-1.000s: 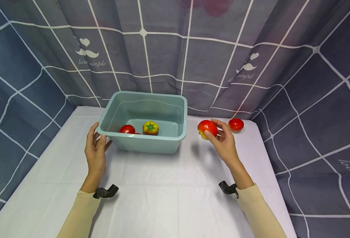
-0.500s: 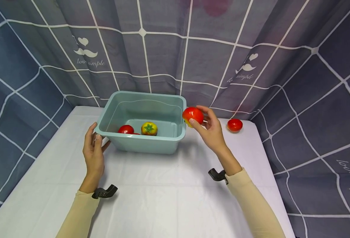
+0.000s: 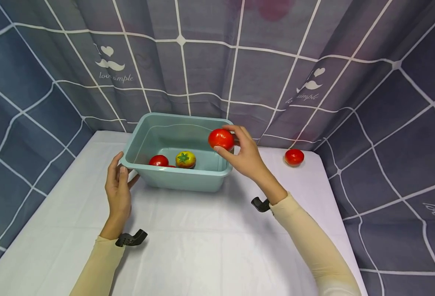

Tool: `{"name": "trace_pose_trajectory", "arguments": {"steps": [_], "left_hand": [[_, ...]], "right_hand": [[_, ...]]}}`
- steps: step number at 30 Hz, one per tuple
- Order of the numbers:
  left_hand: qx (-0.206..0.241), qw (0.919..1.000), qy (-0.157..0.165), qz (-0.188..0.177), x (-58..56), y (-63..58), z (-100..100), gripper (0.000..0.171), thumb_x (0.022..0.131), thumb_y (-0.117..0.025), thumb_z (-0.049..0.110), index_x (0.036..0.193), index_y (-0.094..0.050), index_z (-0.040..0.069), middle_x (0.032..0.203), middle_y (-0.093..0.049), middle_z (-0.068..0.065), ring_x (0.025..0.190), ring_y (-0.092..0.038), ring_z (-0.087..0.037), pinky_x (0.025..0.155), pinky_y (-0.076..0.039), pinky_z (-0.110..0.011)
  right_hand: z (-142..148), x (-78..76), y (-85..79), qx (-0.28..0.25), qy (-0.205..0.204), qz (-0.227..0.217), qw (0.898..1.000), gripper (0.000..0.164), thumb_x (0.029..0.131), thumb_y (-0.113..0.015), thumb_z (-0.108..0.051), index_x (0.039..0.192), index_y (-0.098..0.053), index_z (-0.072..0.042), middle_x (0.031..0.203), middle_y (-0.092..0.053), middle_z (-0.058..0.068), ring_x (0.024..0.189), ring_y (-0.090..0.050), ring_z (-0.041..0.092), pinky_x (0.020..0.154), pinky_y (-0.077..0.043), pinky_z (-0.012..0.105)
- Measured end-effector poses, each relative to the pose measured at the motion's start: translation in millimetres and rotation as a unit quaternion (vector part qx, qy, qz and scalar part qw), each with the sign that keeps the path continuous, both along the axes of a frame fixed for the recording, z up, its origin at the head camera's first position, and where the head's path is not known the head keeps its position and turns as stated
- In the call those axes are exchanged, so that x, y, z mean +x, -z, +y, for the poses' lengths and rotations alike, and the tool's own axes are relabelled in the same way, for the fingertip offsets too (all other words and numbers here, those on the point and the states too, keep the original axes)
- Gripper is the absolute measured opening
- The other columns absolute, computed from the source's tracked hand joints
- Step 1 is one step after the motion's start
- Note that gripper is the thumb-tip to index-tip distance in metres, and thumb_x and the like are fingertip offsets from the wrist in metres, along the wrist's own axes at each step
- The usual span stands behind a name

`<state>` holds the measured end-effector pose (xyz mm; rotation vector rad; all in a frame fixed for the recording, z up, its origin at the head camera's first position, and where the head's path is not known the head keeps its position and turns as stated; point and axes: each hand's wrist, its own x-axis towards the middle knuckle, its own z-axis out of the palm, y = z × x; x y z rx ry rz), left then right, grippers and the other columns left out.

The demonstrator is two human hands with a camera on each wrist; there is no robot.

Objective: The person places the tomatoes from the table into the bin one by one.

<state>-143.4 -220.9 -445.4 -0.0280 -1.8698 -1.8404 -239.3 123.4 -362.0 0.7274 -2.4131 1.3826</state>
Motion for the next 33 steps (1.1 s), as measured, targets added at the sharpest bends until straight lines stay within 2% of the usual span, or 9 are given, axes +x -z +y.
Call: {"name": "trace_pose_trajectory", "arguments": {"steps": [4,9,13,16,24,29,33], "left_hand": [[-0.002,1.0000,-0.001,0.002,-1.0,-0.4,0.1,0.046,0.106,-0.040,0.017,0.152,-0.038,0.016,0.146,-0.046,-0.020,0.127,-0.058,-0.012,0.098,-0.055,-0.029],[0.001,1.0000,0.002,-0.003,-1.0,-1.7,1.1,0.046,0.106,-0.041,0.016,0.152,-0.038,0.017,0.146,-0.046,-0.019,0.129,-0.056,-0.016,0.100,-0.054,-0.035],[0.005,0.9999,0.003,-0.009,-1.0,-1.4,2.3,0.046,0.106,-0.041,0.016,0.152,-0.038,0.018,0.146,-0.047,-0.019,0.127,-0.057,-0.012,0.098,-0.054,-0.027],[0.005,0.9999,0.002,-0.009,-1.3,-0.9,2.7,0.046,0.106,-0.041,0.016,0.152,-0.038,0.018,0.146,-0.047,-0.020,0.126,-0.057,-0.011,0.095,-0.054,-0.021],[-0.004,0.9999,-0.003,-0.010,-0.5,-1.7,1.5,0.046,0.106,-0.040,0.016,0.152,-0.037,0.019,0.147,-0.046,-0.017,0.128,-0.056,-0.011,0.096,-0.053,-0.020],[-0.005,0.9998,-0.004,-0.016,0.1,-3.0,0.9,0.046,0.106,-0.040,0.017,0.152,-0.037,0.020,0.147,-0.047,-0.015,0.127,-0.057,-0.010,0.100,-0.054,-0.032],[-0.007,0.9997,-0.008,-0.023,1.2,-3.1,0.2,0.046,0.106,-0.040,0.018,0.152,-0.038,0.022,0.147,-0.048,-0.014,0.127,-0.057,-0.011,0.102,-0.054,-0.040]], "right_hand": [[-1.2,-12.3,5.1,0.047,-0.007,0.010,0.999,0.061,0.080,-0.082,-0.034,0.134,-0.054,-0.029,0.128,-0.056,-0.006,0.113,-0.058,0.010,0.092,-0.056,0.034],[-3.1,-18.7,5.1,0.082,-0.012,0.023,0.996,0.063,0.078,-0.083,-0.036,0.133,-0.054,-0.033,0.129,-0.055,-0.006,0.113,-0.056,0.009,0.090,-0.055,0.033],[-4.8,-21.2,4.3,0.095,-0.012,0.034,0.995,0.062,0.077,-0.084,-0.034,0.132,-0.055,-0.032,0.128,-0.055,-0.006,0.111,-0.055,0.010,0.091,-0.054,0.033],[-6.2,-22.4,3.8,0.092,-0.016,0.036,0.995,0.061,0.077,-0.084,-0.033,0.132,-0.055,-0.031,0.128,-0.056,-0.005,0.111,-0.056,0.011,0.092,-0.055,0.035],[-9.8,-21.0,0.7,0.056,-0.032,0.033,0.997,0.064,0.078,-0.084,-0.032,0.134,-0.053,-0.032,0.130,-0.055,-0.006,0.116,-0.057,0.012,0.095,-0.056,0.039],[-10.3,-17.1,0.4,0.044,-0.023,0.025,0.998,0.065,0.078,-0.085,-0.023,0.135,-0.054,-0.025,0.131,-0.056,-0.001,0.117,-0.057,0.018,0.096,-0.056,0.046],[-10.1,-6.5,-7.6,0.034,-0.018,0.011,0.999,0.063,0.079,-0.083,-0.014,0.135,-0.055,-0.016,0.131,-0.056,0.008,0.119,-0.057,0.025,0.097,-0.054,0.052]]}}
